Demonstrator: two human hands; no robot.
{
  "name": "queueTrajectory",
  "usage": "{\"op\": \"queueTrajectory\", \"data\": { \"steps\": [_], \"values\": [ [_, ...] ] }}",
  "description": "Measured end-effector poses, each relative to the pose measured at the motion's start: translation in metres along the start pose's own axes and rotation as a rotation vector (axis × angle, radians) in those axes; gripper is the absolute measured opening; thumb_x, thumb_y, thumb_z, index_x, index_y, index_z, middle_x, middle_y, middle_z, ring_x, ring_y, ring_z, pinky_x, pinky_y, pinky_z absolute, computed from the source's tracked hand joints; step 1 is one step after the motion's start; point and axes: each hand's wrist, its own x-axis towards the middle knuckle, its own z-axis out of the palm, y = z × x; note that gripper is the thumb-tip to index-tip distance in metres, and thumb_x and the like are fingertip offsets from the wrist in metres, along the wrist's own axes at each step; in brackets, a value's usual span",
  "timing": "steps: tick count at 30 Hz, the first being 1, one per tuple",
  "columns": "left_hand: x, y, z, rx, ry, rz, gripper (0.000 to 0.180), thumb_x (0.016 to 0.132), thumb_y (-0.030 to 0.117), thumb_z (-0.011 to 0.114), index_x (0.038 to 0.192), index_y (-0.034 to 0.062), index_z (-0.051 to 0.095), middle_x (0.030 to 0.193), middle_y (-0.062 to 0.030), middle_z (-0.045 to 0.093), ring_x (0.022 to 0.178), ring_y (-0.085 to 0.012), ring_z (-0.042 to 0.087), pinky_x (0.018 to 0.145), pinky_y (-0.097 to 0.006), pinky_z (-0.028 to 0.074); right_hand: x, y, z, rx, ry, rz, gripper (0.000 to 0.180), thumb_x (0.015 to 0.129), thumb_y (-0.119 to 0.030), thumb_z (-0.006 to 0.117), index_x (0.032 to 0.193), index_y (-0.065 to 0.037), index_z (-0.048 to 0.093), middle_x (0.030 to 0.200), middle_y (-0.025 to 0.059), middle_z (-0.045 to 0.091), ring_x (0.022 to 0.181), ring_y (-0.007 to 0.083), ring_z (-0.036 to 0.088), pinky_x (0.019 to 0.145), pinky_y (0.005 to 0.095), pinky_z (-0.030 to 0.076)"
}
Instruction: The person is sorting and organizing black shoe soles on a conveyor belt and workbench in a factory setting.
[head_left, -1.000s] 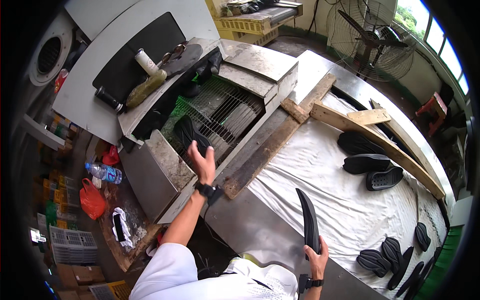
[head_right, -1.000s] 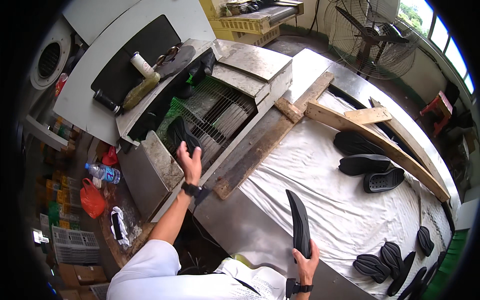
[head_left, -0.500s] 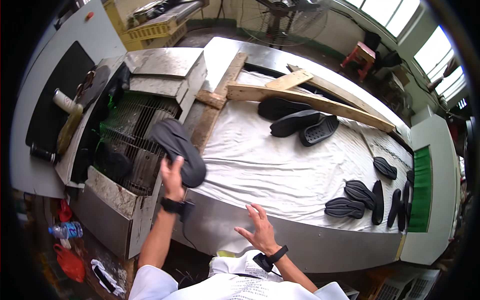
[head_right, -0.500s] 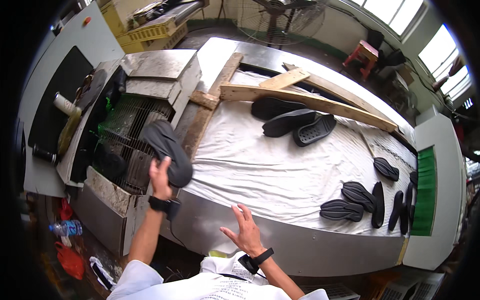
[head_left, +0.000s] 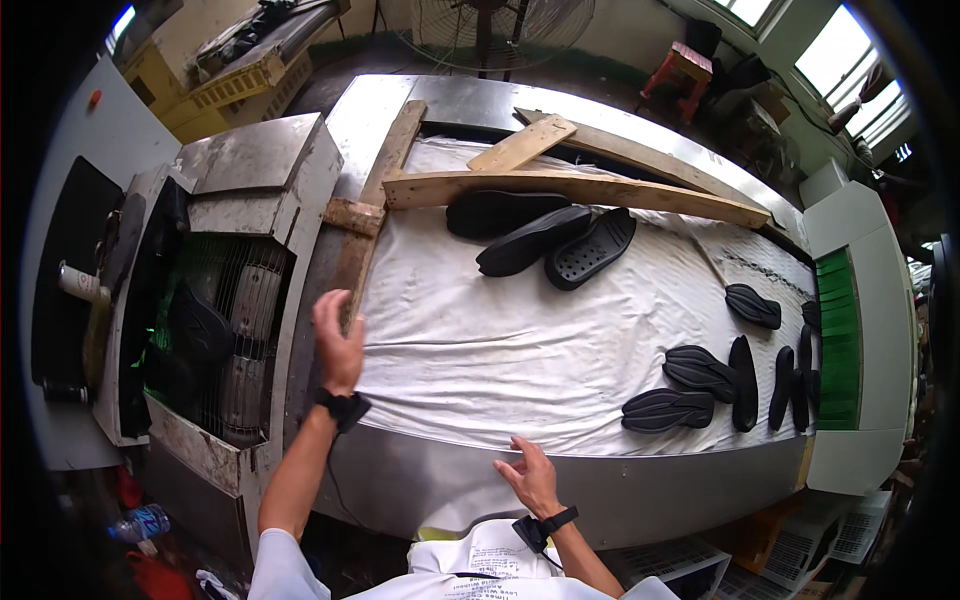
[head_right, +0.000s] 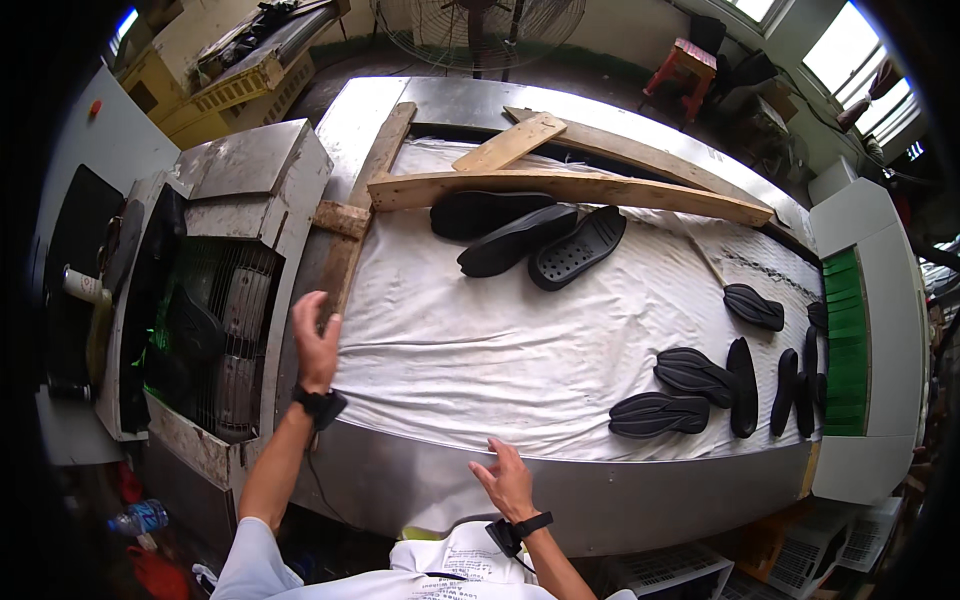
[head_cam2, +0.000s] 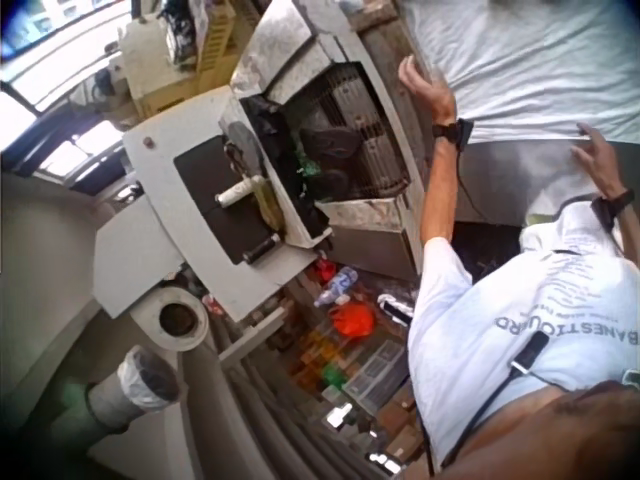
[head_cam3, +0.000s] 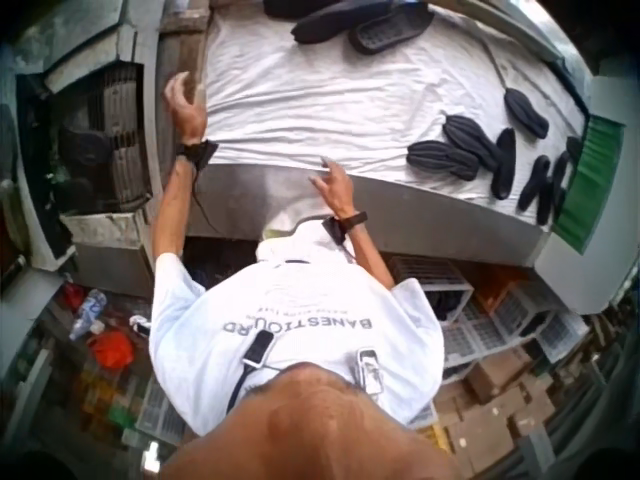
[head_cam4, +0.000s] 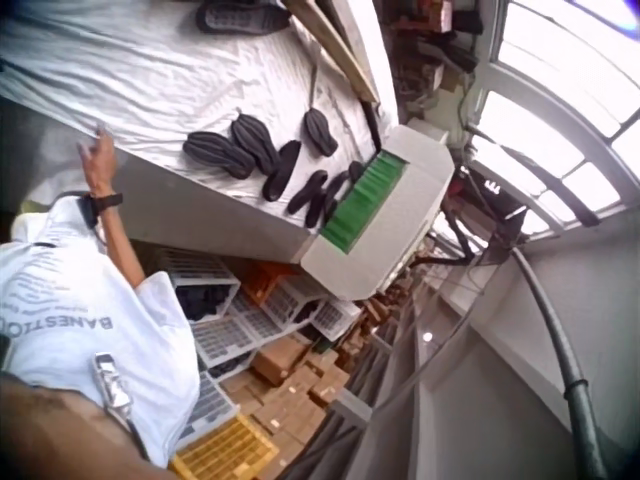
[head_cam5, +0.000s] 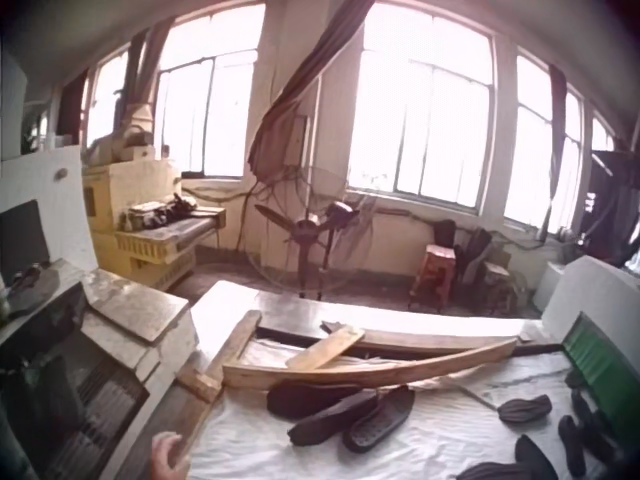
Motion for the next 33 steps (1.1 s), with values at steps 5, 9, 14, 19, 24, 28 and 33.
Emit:
{"op": "queueTrajectory", "data": {
  "steps": [5,9,14,19,24,28,33],
  "values": [
    [0.009,0.013,0.149,-0.092,-0.205,-0.017,0.057,0.084,0.012,0.073,0.134,-0.0020,0.050,0.136,-0.0197,0.050,0.130,-0.0367,0.046,0.113,-0.043,0.036,0.017,0.000,-0.011,0.063,-0.004,0.052,0.058,0.086,-0.035,0.080,0.132,-0.006,0.059,0.113,0.0095,0.068,0.076,0.0201,0.071,0.069,0.0361,0.056],
    [0.039,0.038,0.226,-0.080,-0.255,-0.010,0.083,0.081,0.019,0.078,0.150,-0.0005,0.036,0.150,-0.0214,0.037,0.140,-0.0369,0.035,0.118,-0.042,0.030,0.021,0.026,-0.025,0.127,0.016,0.136,0.058,0.085,-0.031,0.081,0.132,-0.006,0.059,0.110,0.0091,0.069,0.075,0.0185,0.071,0.067,0.0337,0.056],
    [0.102,0.039,0.273,0.167,-0.223,0.052,0.113,0.067,0.038,0.090,0.156,0.0067,0.028,0.157,-0.0280,0.024,0.145,-0.0449,0.024,0.121,-0.050,0.023,0.031,0.047,-0.051,0.195,0.014,0.274,0.057,0.084,-0.022,0.082,0.132,-0.004,0.060,0.106,0.0096,0.072,0.076,0.0165,0.072,0.069,0.0305,0.058],
    [0.143,0.011,0.276,0.171,-0.249,-0.034,0.132,0.057,0.051,0.093,0.159,0.0141,0.019,0.155,-0.0295,0.022,0.141,-0.0481,0.028,0.119,-0.052,0.026,0.042,0.057,-0.062,0.250,0.005,0.350,0.052,0.083,-0.015,0.083,0.130,-0.002,0.062,0.101,0.0105,0.074,0.080,0.0154,0.072,0.069,0.0283,0.059],
    [0.145,-0.008,0.268,0.203,-0.374,-0.081,0.118,0.059,0.047,0.095,0.151,0.0047,0.034,0.138,-0.0230,0.042,0.133,-0.0394,0.041,0.114,-0.046,0.035,0.042,0.071,-0.056,0.277,-0.005,0.308,0.049,0.084,-0.019,0.083,0.127,-0.003,0.064,0.099,0.0097,0.074,0.079,0.0155,0.072,0.069,0.0288,0.059],
    [0.126,0.013,0.268,-0.044,-0.567,-0.090,0.079,0.062,0.036,0.094,0.120,0.0007,0.054,0.120,-0.0197,0.060,0.113,-0.0351,0.059,0.099,-0.040,0.047,0.042,0.068,-0.052,0.276,0.000,0.280,0.047,0.085,-0.023,0.082,0.125,-0.004,0.066,0.098,0.0089,0.075,0.077,0.0165,0.072,0.069,0.0299,0.059],
    [0.073,0.052,0.248,-0.321,-0.528,-0.112,0.054,0.068,0.021,0.091,0.106,0.0014,0.059,0.092,-0.0132,0.072,0.086,-0.0235,0.069,0.081,-0.035,0.053,0.041,0.052,-0.060,0.279,0.003,0.249,0.045,0.086,-0.025,0.081,0.123,-0.004,0.066,0.097,0.0086,0.074,0.078,0.0180,0.072,0.069,0.0308,0.058]
  ]
}}
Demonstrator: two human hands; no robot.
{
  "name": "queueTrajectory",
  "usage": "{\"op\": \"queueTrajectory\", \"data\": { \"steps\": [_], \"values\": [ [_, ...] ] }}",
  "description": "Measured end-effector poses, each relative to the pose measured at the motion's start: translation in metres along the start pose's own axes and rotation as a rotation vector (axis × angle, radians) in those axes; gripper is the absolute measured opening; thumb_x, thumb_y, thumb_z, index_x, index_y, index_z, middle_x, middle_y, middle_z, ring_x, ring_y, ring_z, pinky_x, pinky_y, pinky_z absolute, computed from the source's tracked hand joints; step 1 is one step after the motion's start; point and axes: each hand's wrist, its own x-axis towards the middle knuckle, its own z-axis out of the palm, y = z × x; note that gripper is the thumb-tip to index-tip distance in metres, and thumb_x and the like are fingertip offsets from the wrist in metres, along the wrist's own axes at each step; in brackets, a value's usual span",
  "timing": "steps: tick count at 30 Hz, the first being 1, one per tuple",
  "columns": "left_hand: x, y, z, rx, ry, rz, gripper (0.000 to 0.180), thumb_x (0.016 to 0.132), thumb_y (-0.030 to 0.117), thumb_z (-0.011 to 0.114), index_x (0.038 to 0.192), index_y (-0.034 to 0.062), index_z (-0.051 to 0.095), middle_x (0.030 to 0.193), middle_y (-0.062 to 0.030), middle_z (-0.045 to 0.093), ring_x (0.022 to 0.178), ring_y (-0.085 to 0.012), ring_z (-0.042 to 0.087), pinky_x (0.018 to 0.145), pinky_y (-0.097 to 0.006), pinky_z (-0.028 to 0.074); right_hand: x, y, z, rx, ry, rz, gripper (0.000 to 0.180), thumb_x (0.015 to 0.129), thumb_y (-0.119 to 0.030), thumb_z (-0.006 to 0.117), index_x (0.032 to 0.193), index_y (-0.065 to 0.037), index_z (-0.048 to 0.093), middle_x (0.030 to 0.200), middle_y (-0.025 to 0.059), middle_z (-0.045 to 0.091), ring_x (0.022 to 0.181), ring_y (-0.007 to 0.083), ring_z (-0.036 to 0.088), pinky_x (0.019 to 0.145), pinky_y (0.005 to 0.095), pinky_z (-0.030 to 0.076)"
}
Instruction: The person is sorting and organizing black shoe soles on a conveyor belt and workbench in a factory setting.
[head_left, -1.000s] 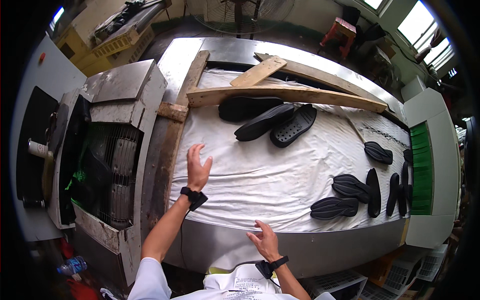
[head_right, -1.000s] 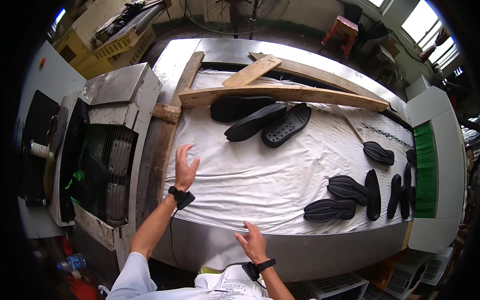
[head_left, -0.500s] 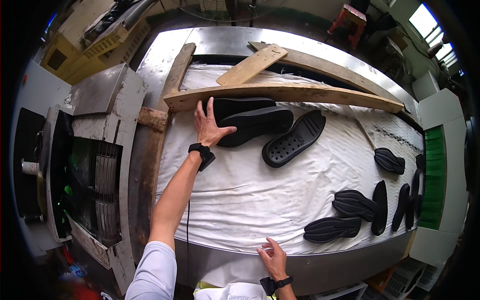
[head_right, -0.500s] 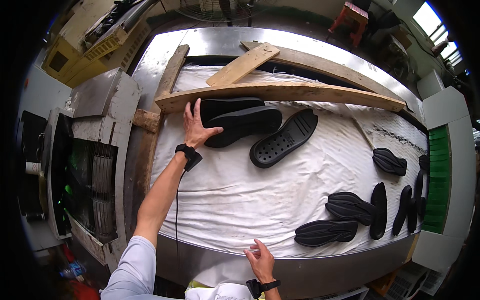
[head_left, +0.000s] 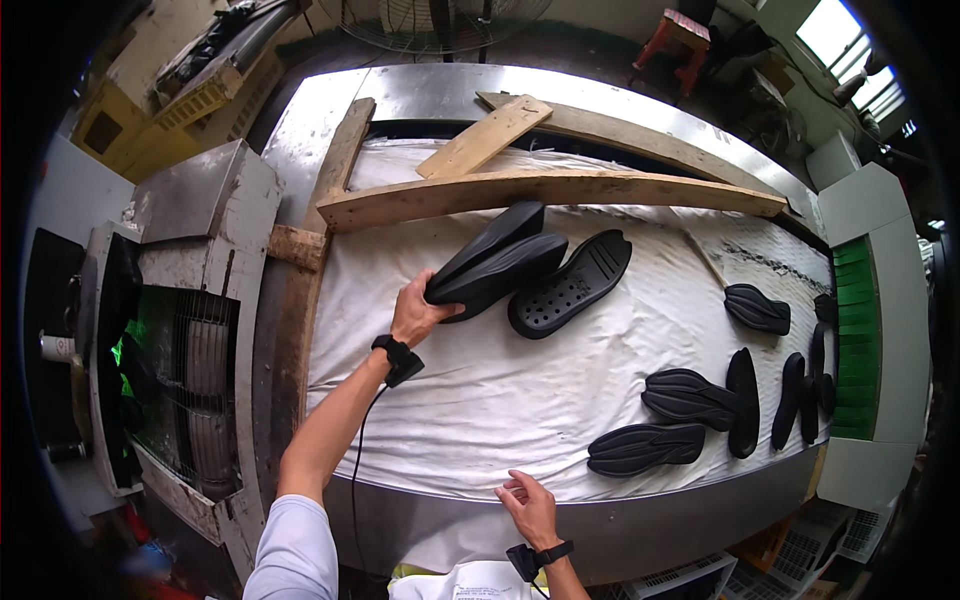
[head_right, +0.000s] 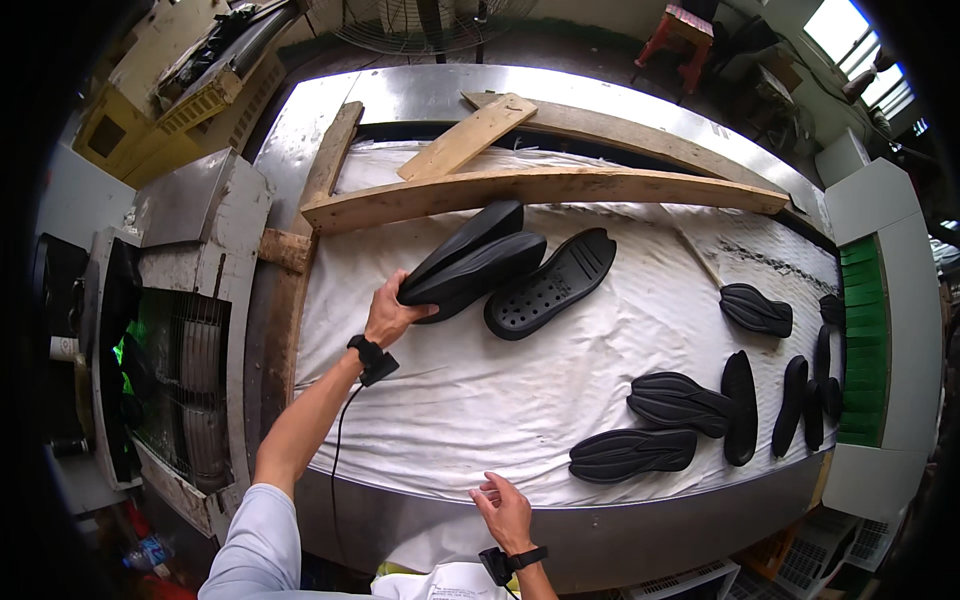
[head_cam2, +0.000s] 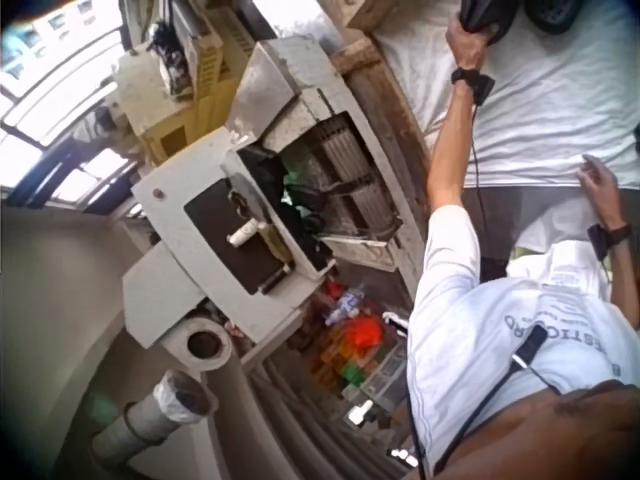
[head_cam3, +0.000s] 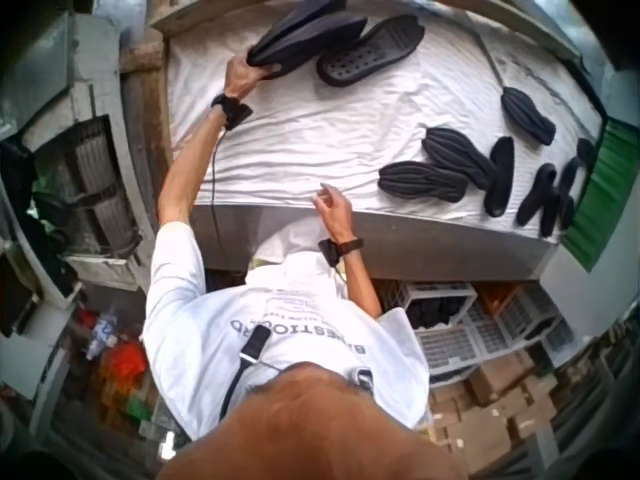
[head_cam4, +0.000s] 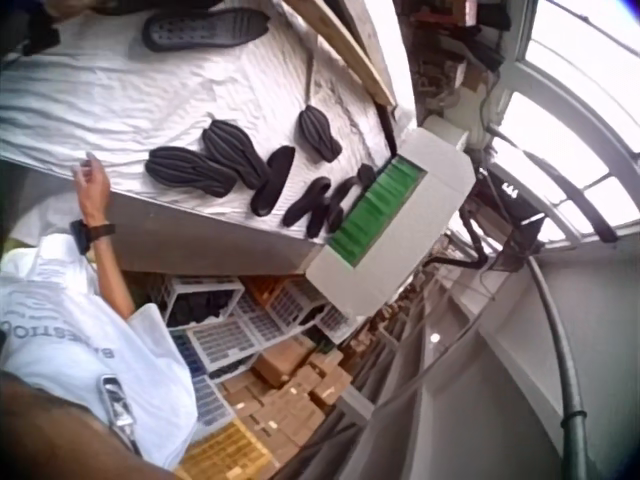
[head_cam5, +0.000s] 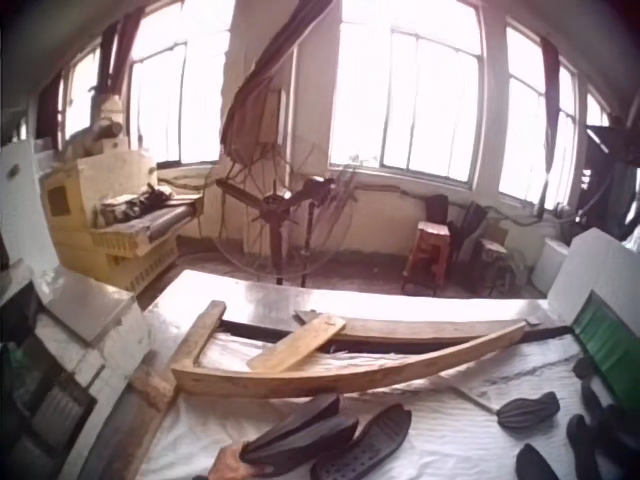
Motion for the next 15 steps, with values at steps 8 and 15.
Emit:
{"op": "queueTrajectory", "data": {
  "steps": [8,15],
  "values": [
    [-0.137,0.162,-0.108,0.058,-0.002,0.138,0.040,0.072,0.012,0.090,0.102,0.0010,0.067,0.085,-0.0073,0.070,0.079,-0.0156,0.066,0.073,-0.030,0.052,-0.015,-0.100,-0.049,-0.099,0.188,-0.369,0.046,0.085,-0.018,0.080,0.125,-0.004,0.064,0.101,0.0117,0.072,0.078,0.0221,0.071,0.070,0.0334,0.056],
    [-0.238,0.265,-0.190,0.000,-0.301,-0.030,0.054,0.065,0.014,0.095,0.108,0.0001,0.065,0.094,-0.0024,0.066,0.088,-0.0109,0.062,0.081,-0.026,0.050,-0.077,-0.214,-0.050,-0.211,-0.130,-0.772,0.095,0.070,-0.037,0.091,0.146,-0.002,0.046,0.141,0.0202,0.054,0.131,0.0362,0.051,0.110,0.0431,0.040]
  ]
}}
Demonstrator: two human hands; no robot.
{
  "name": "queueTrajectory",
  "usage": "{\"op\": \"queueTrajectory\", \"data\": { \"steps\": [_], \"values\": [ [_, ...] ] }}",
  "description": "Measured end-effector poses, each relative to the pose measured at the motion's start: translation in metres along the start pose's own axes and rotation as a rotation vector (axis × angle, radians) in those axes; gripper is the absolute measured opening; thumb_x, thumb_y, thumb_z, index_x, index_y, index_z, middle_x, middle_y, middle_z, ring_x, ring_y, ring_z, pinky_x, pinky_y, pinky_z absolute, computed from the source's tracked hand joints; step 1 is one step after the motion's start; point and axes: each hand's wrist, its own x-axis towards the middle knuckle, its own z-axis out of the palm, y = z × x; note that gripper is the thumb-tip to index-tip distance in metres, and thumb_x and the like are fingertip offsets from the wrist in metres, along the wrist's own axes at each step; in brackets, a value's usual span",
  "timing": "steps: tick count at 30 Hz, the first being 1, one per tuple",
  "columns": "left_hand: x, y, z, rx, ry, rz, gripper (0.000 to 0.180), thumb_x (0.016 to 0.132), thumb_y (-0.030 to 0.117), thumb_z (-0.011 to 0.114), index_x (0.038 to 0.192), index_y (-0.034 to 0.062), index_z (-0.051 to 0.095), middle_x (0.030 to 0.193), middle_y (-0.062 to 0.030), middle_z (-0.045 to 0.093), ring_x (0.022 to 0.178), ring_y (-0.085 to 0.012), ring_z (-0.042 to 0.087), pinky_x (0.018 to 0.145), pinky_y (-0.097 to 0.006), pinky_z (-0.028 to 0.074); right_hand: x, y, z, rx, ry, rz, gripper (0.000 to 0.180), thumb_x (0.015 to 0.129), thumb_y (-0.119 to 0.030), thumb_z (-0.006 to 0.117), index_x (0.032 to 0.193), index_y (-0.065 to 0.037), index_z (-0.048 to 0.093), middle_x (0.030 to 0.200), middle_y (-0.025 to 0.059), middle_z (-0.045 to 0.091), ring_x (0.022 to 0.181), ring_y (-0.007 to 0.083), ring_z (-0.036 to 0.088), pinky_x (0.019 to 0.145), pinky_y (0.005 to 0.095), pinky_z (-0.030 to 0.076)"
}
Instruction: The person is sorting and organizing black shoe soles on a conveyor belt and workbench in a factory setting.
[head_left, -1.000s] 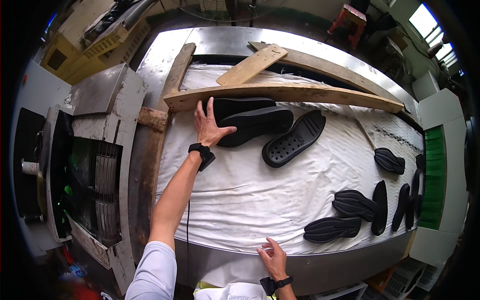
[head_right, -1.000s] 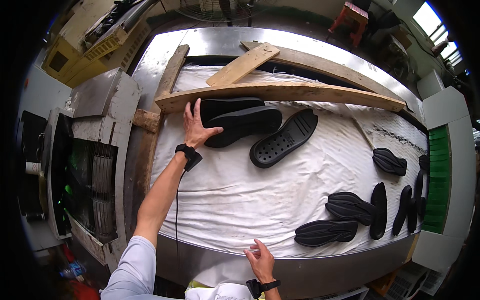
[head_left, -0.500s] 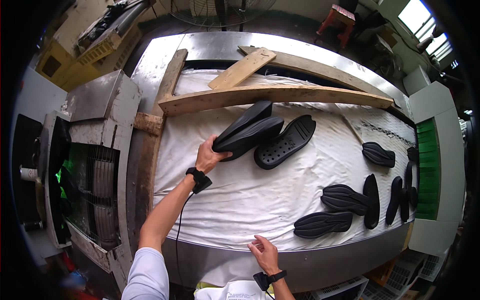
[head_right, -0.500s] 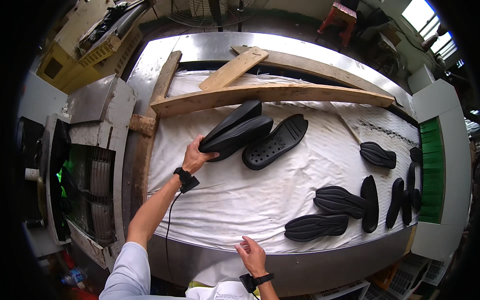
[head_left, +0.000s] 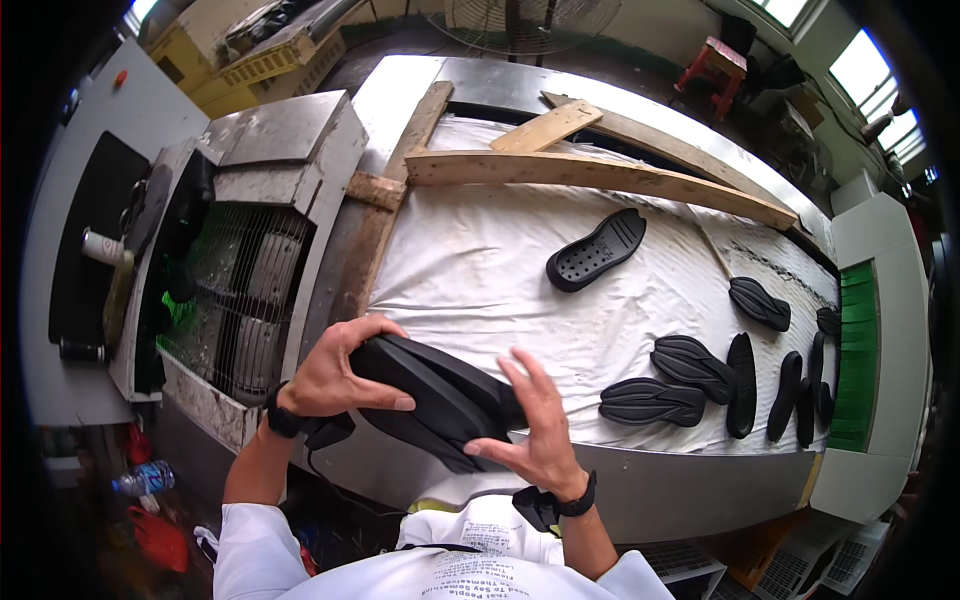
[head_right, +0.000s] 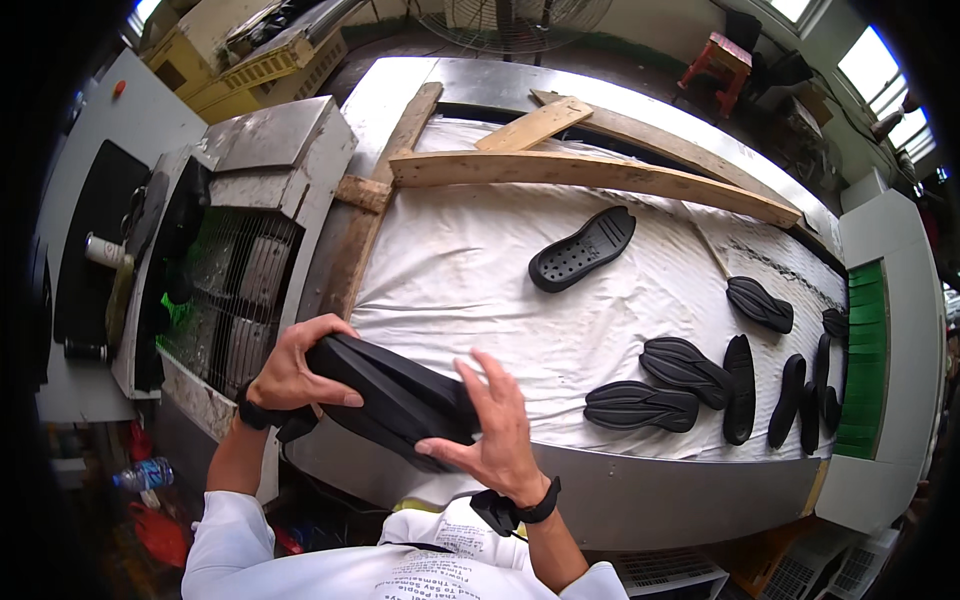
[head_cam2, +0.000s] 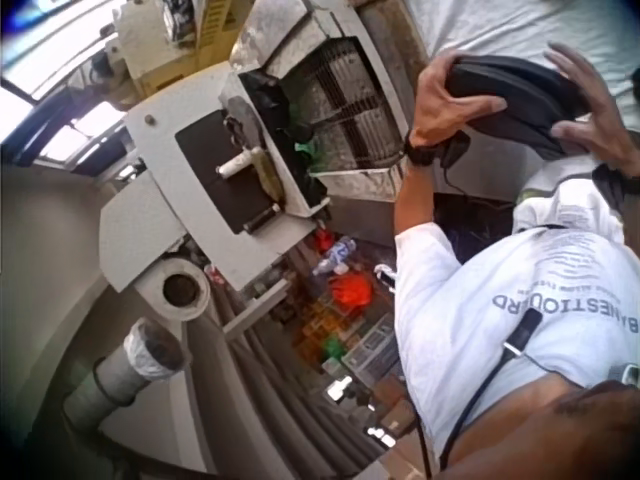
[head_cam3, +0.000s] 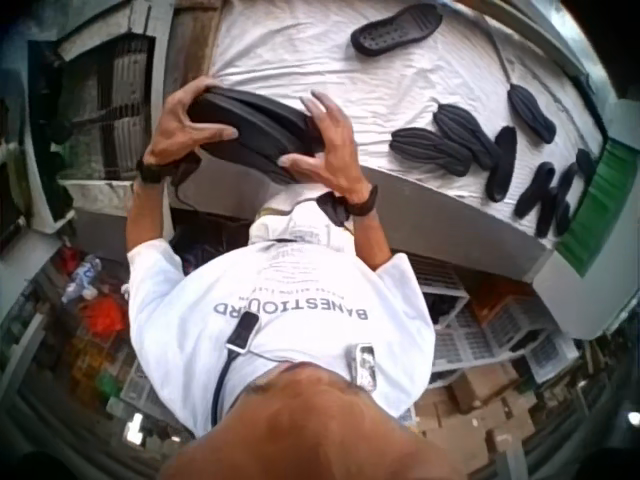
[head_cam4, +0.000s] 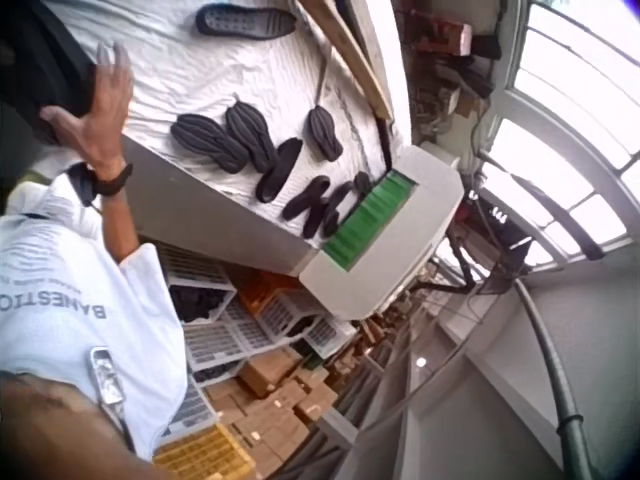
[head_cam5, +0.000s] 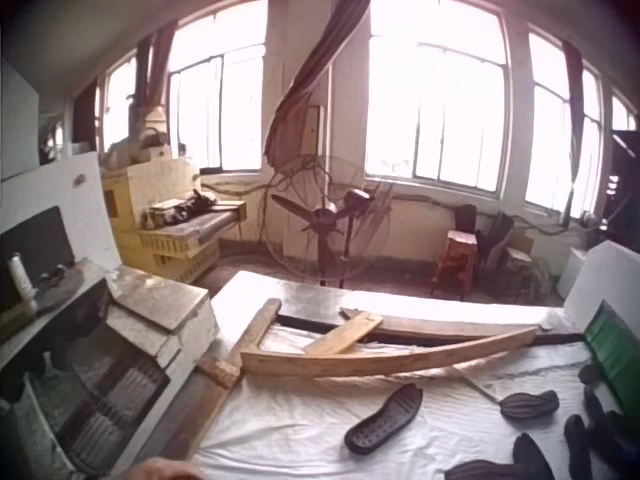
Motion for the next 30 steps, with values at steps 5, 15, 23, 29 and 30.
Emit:
{"op": "queueTrajectory", "data": {
  "steps": [5,15,23,29,30],
  "values": [
    [-0.030,-0.058,0.029,-0.638,0.190,-0.207,0.043,0.079,0.010,0.086,0.111,0.0035,0.059,0.097,0.0002,0.065,0.088,-0.0048,0.061,0.080,-0.021,0.051,-0.029,0.005,0.058,0.830,-0.448,0.437,0.076,0.082,-0.034,0.086,0.140,0.002,0.052,0.122,0.0102,0.066,0.111,0.0173,0.062,0.101,0.0337,0.048],
    [-0.114,-0.138,0.147,-1.039,0.697,-0.463,0.030,0.096,0.023,0.073,0.112,0.0006,0.060,0.102,-0.0042,0.069,0.090,-0.0094,0.064,0.083,-0.025,0.053,-0.107,0.019,0.108,0.979,-0.150,0.783,0.032,0.097,-0.026,0.071,0.115,0.000,0.067,0.100,-0.0007,0.069,0.085,0.0059,0.061,0.078,0.0234,0.051],
    [-0.175,-0.094,0.184,-0.955,0.625,-0.372,0.056,0.098,0.039,0.069,0.129,-0.0042,0.051,0.119,-0.0081,0.063,0.106,-0.0127,0.059,0.096,-0.029,0.048,-0.097,0.012,0.119,0.724,0.191,0.639,0.022,0.101,-0.023,0.066,0.091,-0.003,0.064,0.082,-0.0076,0.057,0.074,0.0022,0.045,0.066,0.0217,0.039],
    [-0.149,-0.154,0.071,-0.880,0.992,-0.221,0.031,0.105,0.029,0.059,0.120,0.0018,0.061,0.112,-0.0032,0.066,0.099,-0.0083,0.060,0.092,-0.028,0.049,-0.086,0.050,0.102,0.731,0.422,0.664,0.032,0.102,-0.033,0.065,0.082,-0.009,0.059,0.078,-0.0072,0.054,0.069,0.0031,0.047,0.063,0.0241,0.040],
    [-0.148,-0.174,0.032,-0.844,1.083,-0.202,0.031,0.104,0.034,0.060,0.110,0.0035,0.061,0.101,-0.0004,0.063,0.091,-0.0068,0.055,0.083,-0.027,0.048,-0.086,0.047,0.099,0.738,0.405,0.659,0.033,0.102,-0.033,0.065,0.079,-0.011,0.057,0.076,-0.0077,0.052,0.068,0.0028,0.046,0.062,0.0239,0.040]
  ]
}}
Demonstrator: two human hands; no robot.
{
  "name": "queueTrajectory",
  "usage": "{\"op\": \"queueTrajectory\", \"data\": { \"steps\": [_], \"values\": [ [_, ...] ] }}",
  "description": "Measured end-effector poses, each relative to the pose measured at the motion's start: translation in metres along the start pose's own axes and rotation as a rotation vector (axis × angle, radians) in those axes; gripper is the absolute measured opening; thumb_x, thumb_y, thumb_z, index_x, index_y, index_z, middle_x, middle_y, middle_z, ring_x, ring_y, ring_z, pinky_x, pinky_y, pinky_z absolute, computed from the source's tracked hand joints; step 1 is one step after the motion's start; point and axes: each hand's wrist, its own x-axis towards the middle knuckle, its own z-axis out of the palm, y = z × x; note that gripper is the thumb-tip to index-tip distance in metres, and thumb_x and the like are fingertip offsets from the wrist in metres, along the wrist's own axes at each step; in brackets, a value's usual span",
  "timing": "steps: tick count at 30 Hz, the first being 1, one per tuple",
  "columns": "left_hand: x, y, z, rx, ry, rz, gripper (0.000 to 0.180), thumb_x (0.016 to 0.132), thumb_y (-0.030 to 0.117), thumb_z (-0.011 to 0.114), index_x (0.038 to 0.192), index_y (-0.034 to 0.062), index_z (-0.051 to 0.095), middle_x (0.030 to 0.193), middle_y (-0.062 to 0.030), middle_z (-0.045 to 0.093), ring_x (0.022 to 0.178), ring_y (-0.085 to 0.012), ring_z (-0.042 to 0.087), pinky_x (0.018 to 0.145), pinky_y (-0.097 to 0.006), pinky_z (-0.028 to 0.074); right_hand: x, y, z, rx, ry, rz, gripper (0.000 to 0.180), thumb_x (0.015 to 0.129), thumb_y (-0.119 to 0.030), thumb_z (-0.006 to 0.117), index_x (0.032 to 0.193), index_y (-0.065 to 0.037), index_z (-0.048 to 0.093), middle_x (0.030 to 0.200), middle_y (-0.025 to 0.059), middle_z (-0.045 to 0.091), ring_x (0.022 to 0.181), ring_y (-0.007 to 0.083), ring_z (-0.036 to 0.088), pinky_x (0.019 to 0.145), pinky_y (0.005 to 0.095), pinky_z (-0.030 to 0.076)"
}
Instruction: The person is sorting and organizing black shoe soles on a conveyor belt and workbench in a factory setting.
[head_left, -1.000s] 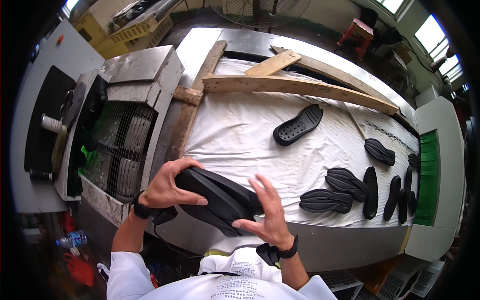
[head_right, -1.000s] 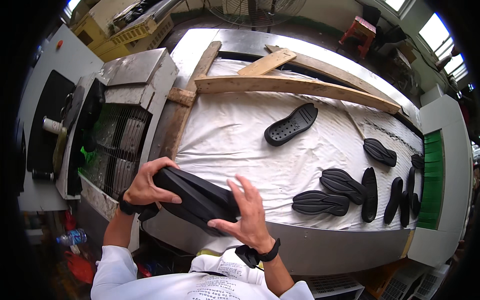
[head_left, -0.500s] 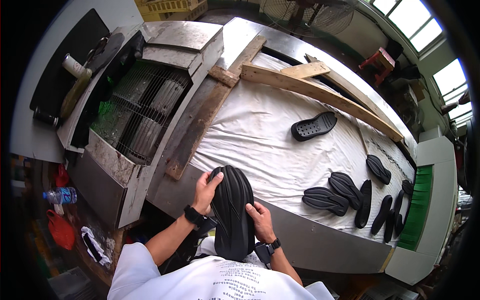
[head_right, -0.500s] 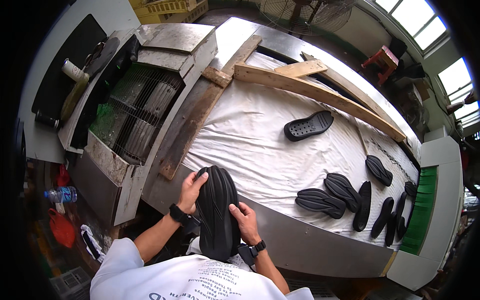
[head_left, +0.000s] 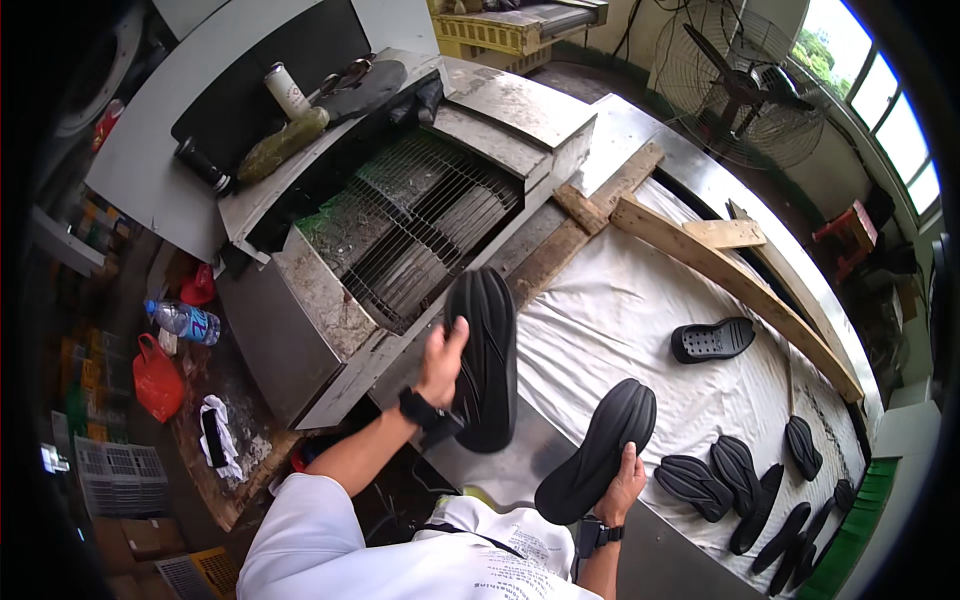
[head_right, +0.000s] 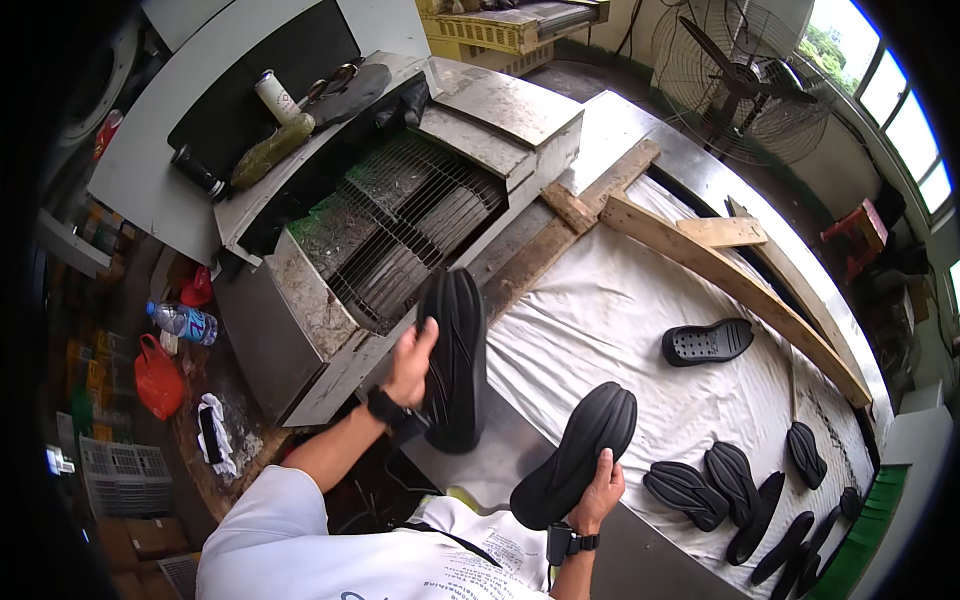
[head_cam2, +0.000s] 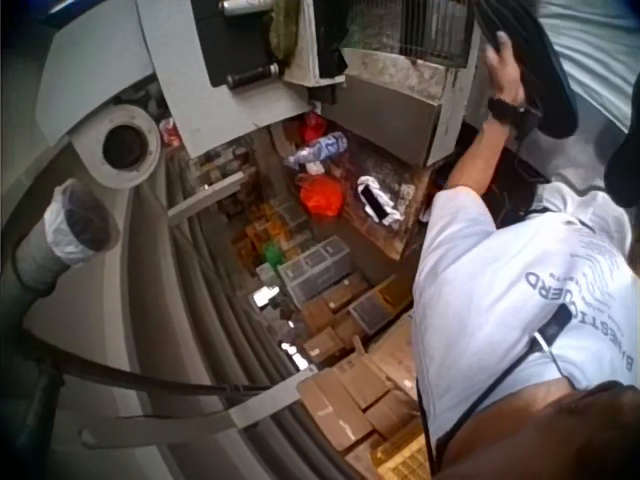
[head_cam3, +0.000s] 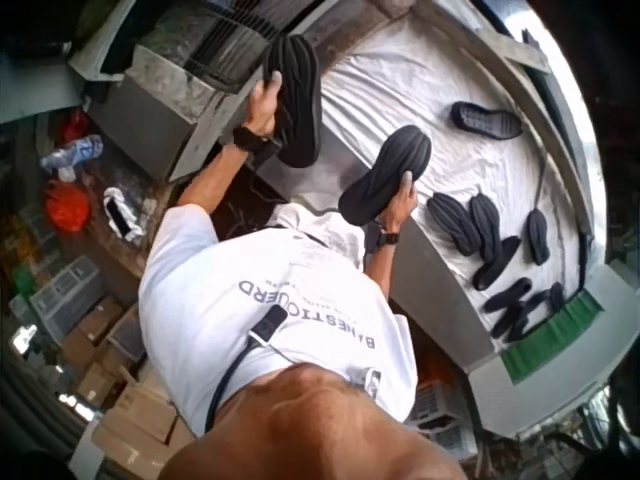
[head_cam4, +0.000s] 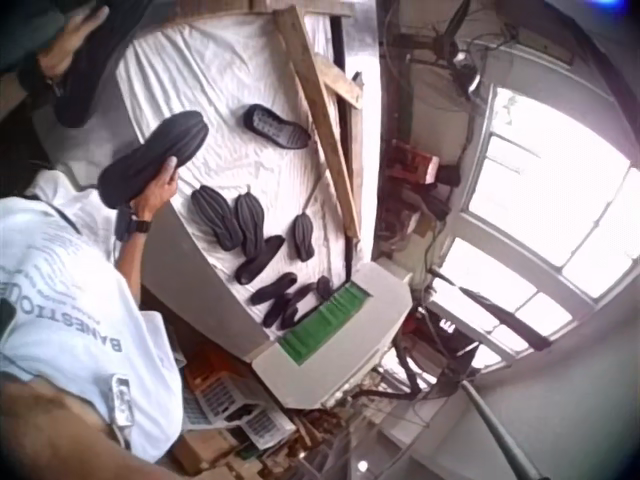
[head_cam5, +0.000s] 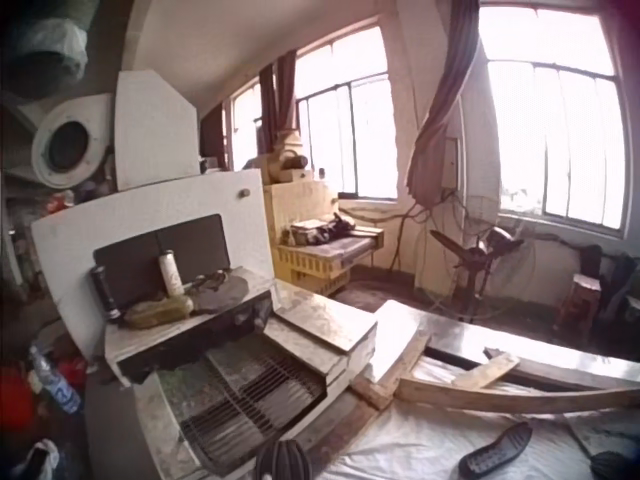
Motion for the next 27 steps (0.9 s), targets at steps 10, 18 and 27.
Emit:
{"op": "queueTrajectory", "data": {
  "steps": [10,18,27],
  "values": [
    [0.274,0.089,-0.199,0.834,0.867,0.075,0.057,0.093,0.037,0.070,0.116,-0.0136,0.061,0.116,-0.0308,0.066,0.107,-0.0453,0.064,0.090,-0.050,0.053,-0.018,-0.006,0.023,-0.151,-0.007,0.028,0.041,0.102,-0.030,0.064,0.070,-0.013,0.046,0.069,-0.0100,0.041,0.065,0.0024,0.032,0.056,0.0248,0.027],
    [0.116,0.138,-0.061,1.045,0.493,0.999,0.059,0.092,0.014,0.069,0.143,-0.0029,0.045,0.142,-0.0211,0.048,0.131,-0.0394,0.042,0.112,-0.049,0.034,-0.037,-0.030,0.049,-0.289,-0.064,-0.057,0.033,0.102,-0.028,0.065,0.077,-0.008,0.056,0.074,-0.0091,0.048,0.068,0.0025,0.037,0.060,0.0236,0.031],
    [-0.145,0.021,0.024,0.323,-0.579,-0.090,0.080,0.093,0.045,0.073,0.146,-0.0055,0.040,0.134,-0.0200,0.056,0.126,-0.0266,0.055,0.103,-0.036,0.047,-0.069,-0.087,0.088,0.122,-0.223,0.072,0.030,0.105,-0.032,0.059,0.088,-0.006,0.057,0.082,-0.0029,0.060,0.072,0.0060,0.055,0.066,0.0258,0.048]
  ]
}}
